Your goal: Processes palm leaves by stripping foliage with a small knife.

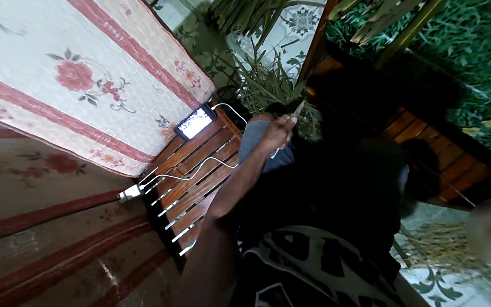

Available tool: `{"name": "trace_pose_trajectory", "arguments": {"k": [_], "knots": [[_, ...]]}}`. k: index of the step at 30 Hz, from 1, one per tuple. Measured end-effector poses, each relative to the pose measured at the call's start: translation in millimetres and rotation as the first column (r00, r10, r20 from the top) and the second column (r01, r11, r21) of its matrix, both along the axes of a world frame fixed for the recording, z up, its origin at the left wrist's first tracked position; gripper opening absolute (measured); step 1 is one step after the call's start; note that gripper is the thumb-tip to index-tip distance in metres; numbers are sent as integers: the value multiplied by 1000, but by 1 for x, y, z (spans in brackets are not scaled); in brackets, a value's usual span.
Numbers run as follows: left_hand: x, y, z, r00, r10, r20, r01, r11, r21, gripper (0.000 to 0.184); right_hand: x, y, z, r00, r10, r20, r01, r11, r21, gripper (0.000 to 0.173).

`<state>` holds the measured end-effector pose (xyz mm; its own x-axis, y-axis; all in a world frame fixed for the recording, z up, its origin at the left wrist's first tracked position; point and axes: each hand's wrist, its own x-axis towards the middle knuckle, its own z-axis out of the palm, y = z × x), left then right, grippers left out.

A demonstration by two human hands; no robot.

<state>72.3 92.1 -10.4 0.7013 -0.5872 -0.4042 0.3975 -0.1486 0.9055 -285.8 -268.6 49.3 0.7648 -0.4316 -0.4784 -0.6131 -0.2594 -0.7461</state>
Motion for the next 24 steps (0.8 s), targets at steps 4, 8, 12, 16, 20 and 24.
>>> {"name": "trace_pose_trajectory", "arguments": {"k": [4,8,12,16,20,24], "knots": [[-17,-13,-14,992,-48,-121,37,995,-94,35,24,27,-25,985,160,-60,-166,980,-112,32],[-25,-13,-19,986,-38,-165,19,994,-112,37,35,50,-56,985,171,4,-170,980,-103,27],[-21,-13,-21,982,-20,-190,-3,993,-120,39,42,60,-53,987,158,-2,-158,982,-100,25],[-24,-15,-22,973,-30,-230,1,992,-125,47,48,64,-48,986,168,-1,-167,979,-115,27],[-44,-18,-16,962,-125,-244,75,976,-204,45,62,75,-40,983,184,14,-178,967,-180,33],[-68,-20,-6,931,-334,-144,295,925,-240,28,88,96,-24,986,134,-97,-147,979,-143,29]]}}
